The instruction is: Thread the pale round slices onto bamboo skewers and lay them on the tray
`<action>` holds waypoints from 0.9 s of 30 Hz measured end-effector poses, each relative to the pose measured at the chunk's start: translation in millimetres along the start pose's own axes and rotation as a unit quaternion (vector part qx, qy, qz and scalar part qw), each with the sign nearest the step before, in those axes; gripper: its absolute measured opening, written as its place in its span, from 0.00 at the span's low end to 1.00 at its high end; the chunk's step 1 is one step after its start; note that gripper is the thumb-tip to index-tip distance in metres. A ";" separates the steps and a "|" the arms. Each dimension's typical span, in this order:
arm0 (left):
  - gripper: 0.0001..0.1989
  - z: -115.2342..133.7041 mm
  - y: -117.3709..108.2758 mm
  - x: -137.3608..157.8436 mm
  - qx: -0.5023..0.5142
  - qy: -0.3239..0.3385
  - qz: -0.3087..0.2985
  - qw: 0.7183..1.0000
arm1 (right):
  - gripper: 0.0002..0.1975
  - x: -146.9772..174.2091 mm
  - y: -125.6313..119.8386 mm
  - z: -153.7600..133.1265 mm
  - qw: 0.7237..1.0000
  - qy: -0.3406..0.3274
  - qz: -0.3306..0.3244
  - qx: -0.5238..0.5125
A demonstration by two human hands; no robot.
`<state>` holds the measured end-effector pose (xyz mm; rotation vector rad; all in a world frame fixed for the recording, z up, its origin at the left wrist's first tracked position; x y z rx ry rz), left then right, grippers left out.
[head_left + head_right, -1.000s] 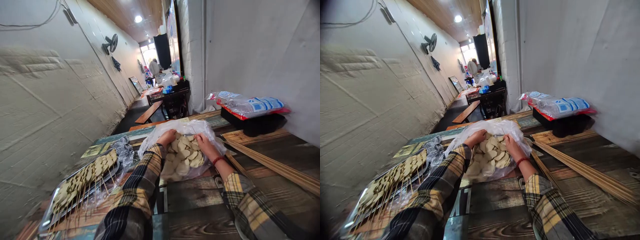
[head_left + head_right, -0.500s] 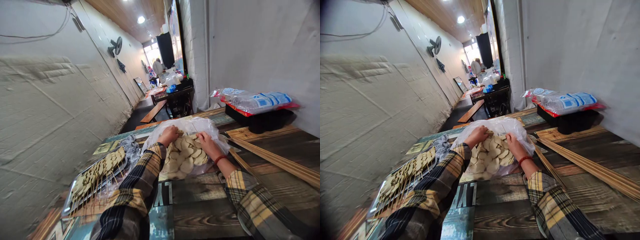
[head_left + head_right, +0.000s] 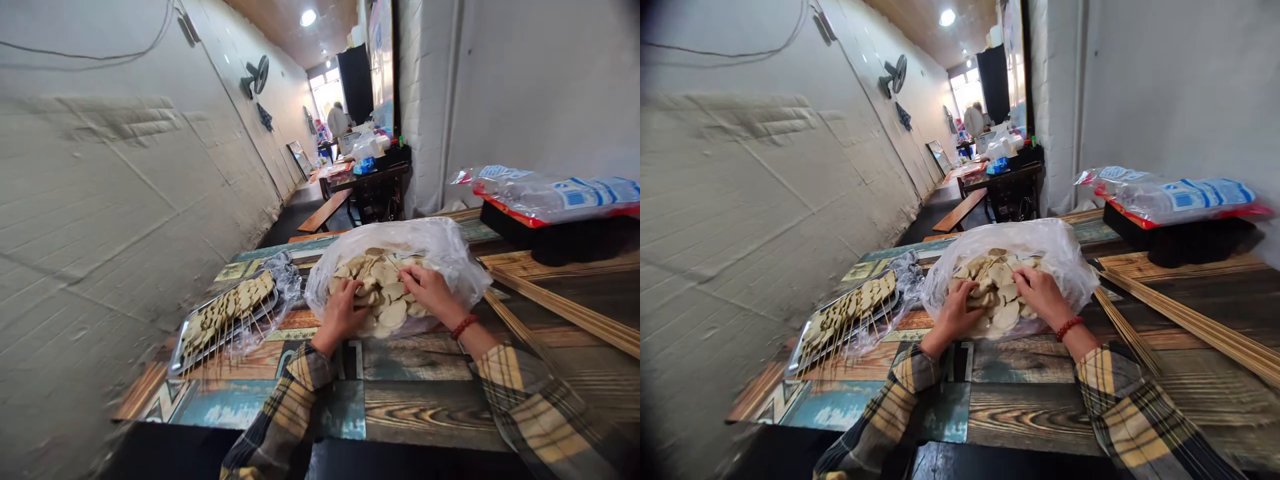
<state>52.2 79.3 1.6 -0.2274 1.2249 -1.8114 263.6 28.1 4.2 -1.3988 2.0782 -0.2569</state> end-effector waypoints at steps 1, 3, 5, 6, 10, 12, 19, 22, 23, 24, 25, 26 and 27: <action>0.30 -2.9 0.4 3.6 0.032 -0.004 0.001 0.999 | 0.15 1.8 0.6 -1.4 1.000 0.002 0.000 -0.010; 0.31 -8.7 -3.6 7.0 0.102 -0.009 0.017 0.995 | 0.16 5.7 0.7 -1.7 0.999 0.016 0.005 -0.039; 0.26 -17.1 -10.4 8.2 0.164 -0.024 0.044 0.985 | 0.17 10.7 1.2 1.0 0.994 0.053 0.010 -0.092; 0.23 -21.8 -13.4 8.8 0.185 -0.033 0.058 0.980 | 0.17 13.7 2.2 2.4 0.989 0.075 0.011 -0.126; 0.15 -29.1 -17.5 10.6 0.177 -0.051 0.089 0.979 | 0.18 27.1 10.7 0.1 0.962 0.138 0.017 -0.237; 0.15 -22.1 -15.5 10.3 0.133 -0.036 0.085 0.987 | 0.18 32.5 16.6 -4.7 0.957 0.145 0.018 -0.249; 0.07 -0.6 -20.8 12.5 0.065 0.001 0.106 0.992 | 0.19 41.9 29.3 -10.5 0.955 0.147 0.031 -0.256; 0.08 -8.4 -36.1 17.6 0.071 -0.042 0.172 0.982 | 0.20 41.8 25.2 -5.3 0.953 0.151 0.050 -0.256; 0.07 -9.8 -39.2 19.1 0.078 -0.049 0.185 0.978 | 0.20 41.4 23.7 -3.5 0.953 0.152 0.055 -0.257; 0.07 -10.1 -41.2 20.3 0.085 -0.052 0.193 0.976 | 0.19 40.9 22.6 -2.0 0.953 0.153 0.058 -0.257; 0.07 -9.3 -41.7 21.4 0.092 -0.052 0.196 0.975 | 0.19 40.5 21.6 -0.7 0.952 0.154 0.060 -0.257; 0.07 -7.6 -40.7 22.0 0.100 -0.048 0.192 0.975 | 0.19 40.2 21.0 0.1 0.952 0.155 0.061 -0.259; 0.06 -5.3 -38.2 22.2 0.107 -0.043 0.181 0.977 | 0.19 40.0 20.7 0.5 0.951 0.156 0.062 -0.260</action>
Point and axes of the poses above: each hand's wrist, its own x-axis away from the middle knuckle, its own y-axis out of the palm, z = x × y, the point moved 8 cm from there along -x, towards the middle knuckle, and after that the axes turned 2 degrees about -x, right-handed, at the moved point
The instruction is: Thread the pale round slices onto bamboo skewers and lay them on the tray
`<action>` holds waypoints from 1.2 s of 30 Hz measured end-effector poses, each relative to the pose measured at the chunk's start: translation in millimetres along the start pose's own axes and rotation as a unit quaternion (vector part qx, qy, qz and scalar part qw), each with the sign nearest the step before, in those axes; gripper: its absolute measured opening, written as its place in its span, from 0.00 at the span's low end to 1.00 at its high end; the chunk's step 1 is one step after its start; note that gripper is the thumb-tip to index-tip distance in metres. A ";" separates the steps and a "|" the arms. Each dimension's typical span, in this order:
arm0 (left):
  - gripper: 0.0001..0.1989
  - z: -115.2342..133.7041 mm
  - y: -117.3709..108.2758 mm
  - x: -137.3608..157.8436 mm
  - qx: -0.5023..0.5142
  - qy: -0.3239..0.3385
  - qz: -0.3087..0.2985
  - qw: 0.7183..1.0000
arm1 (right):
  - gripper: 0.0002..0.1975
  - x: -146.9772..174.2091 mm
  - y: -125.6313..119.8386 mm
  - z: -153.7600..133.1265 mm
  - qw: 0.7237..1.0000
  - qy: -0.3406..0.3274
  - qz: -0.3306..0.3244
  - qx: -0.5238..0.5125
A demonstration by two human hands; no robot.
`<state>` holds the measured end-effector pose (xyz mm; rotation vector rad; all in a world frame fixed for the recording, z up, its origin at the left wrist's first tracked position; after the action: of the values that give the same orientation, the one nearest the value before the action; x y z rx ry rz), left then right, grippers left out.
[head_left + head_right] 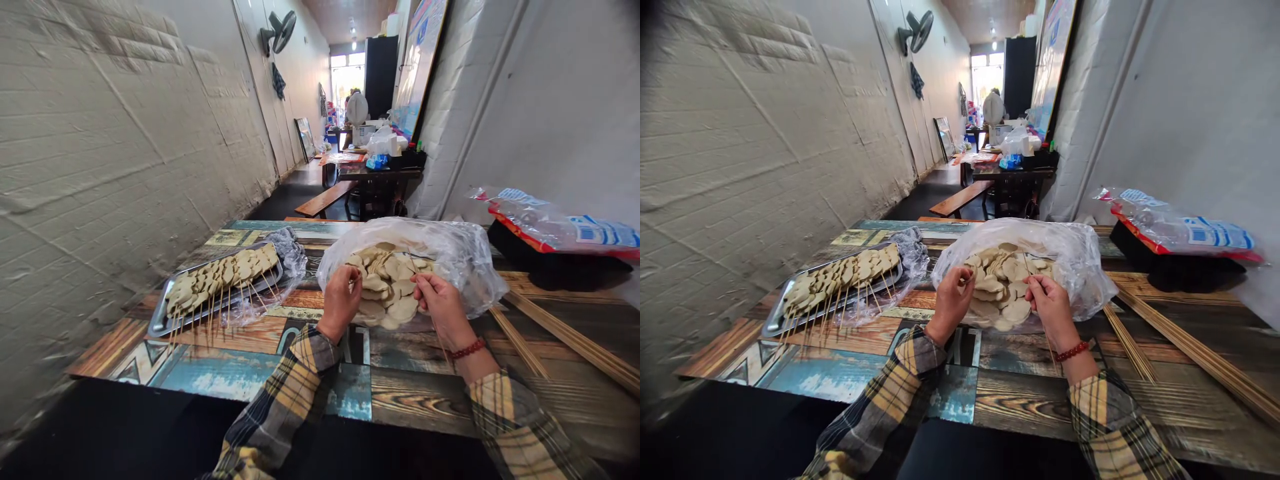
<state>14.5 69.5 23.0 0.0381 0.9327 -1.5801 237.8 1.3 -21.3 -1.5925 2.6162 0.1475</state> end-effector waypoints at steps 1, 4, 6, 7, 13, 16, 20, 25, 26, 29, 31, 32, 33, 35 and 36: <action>0.06 1.8 4.3 1.6 0.005 0.004 -0.020 1.000 | 0.19 -0.1 0.1 -0.1 1.000 0.001 -0.001 0.000; 0.09 6.6 20.2 7.3 0.005 0.027 -0.096 0.995 | 0.19 0.8 2.1 -1.8 1.000 -0.001 -0.010 0.004; 0.11 7.6 26.3 10.0 0.008 0.048 -0.125 0.991 | 0.20 1.4 3.6 -2.9 1.000 -0.002 -0.015 0.005; 0.13 7.5 27.6 10.7 0.016 0.059 -0.132 0.989 | 0.20 1.5 4.0 -3.2 1.000 -0.002 -0.016 0.004; 0.18 -12.6 19.0 3.9 0.082 0.029 -0.086 0.992 | 0.24 0.2 2.7 -3.9 1.000 -0.003 -0.005 -0.011; 0.13 -27.0 14.8 -0.7 0.073 -0.018 -0.041 0.996 | 0.23 0.7 4.3 -5.2 1.000 -0.014 -0.011 -0.005; 0.08 -33.2 21.6 -3.6 0.007 -0.031 -0.039 0.999 | 0.21 1.4 10.2 -5.9 0.999 -0.024 -0.030 0.002; 0.06 -28.9 25.6 -5.5 -0.022 -0.038 -0.046 0.998 | 0.22 2.9 19.6 -4.7 0.998 -0.018 -0.058 0.013; 0.06 -27.9 24.2 -5.6 -0.007 -0.048 -0.044 0.998 | 0.22 3.8 21.4 -4.7 0.998 -0.016 -0.062 0.013; 0.07 -25.8 18.4 -3.9 0.101 -0.090 -0.035 0.990 | 0.21 8.2 26.3 -4.2 0.997 -0.001 -0.073 -0.007; 0.07 -26.3 17.4 -0.7 0.224 -0.135 -0.034 0.965 | 0.20 12.5 29.6 -4.3 0.996 0.010 -0.080 -0.022; 0.07 -26.7 18.3 1.3 0.287 -0.161 -0.036 0.943 | 0.20 15.0 31.4 -4.8 0.996 0.013 -0.086 -0.024; 0.09 -26.9 19.9 3.2 0.344 -0.187 -0.040 0.919 | 0.19 17.7 33.3 -5.5 0.995 0.015 -0.094 -0.024; 0.12 -26.2 22.6 6.3 0.427 -0.230 -0.050 0.873 | 0.19 23.9 37.8 -6.8 0.993 0.019 -0.113 -0.021; 0.14 -25.5 23.1 7.2 0.455 -0.247 -0.053 0.854 | 0.19 27.3 40.7 -6.9 0.992 0.024 -0.126 -0.019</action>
<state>20.1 79.7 -10.2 0.2359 -0.2712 -1.8832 189.0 -5.0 -15.8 -1.9432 2.4300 0.1451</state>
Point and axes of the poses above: each hand's wrist, its own x-axis away from the middle knuckle, its own y-axis out of the palm, z = x × y, the point moved 8 cm from there along -x, towards the middle knuckle, and after that the axes turned 2 degrees about -x, right-handed, at the moved point
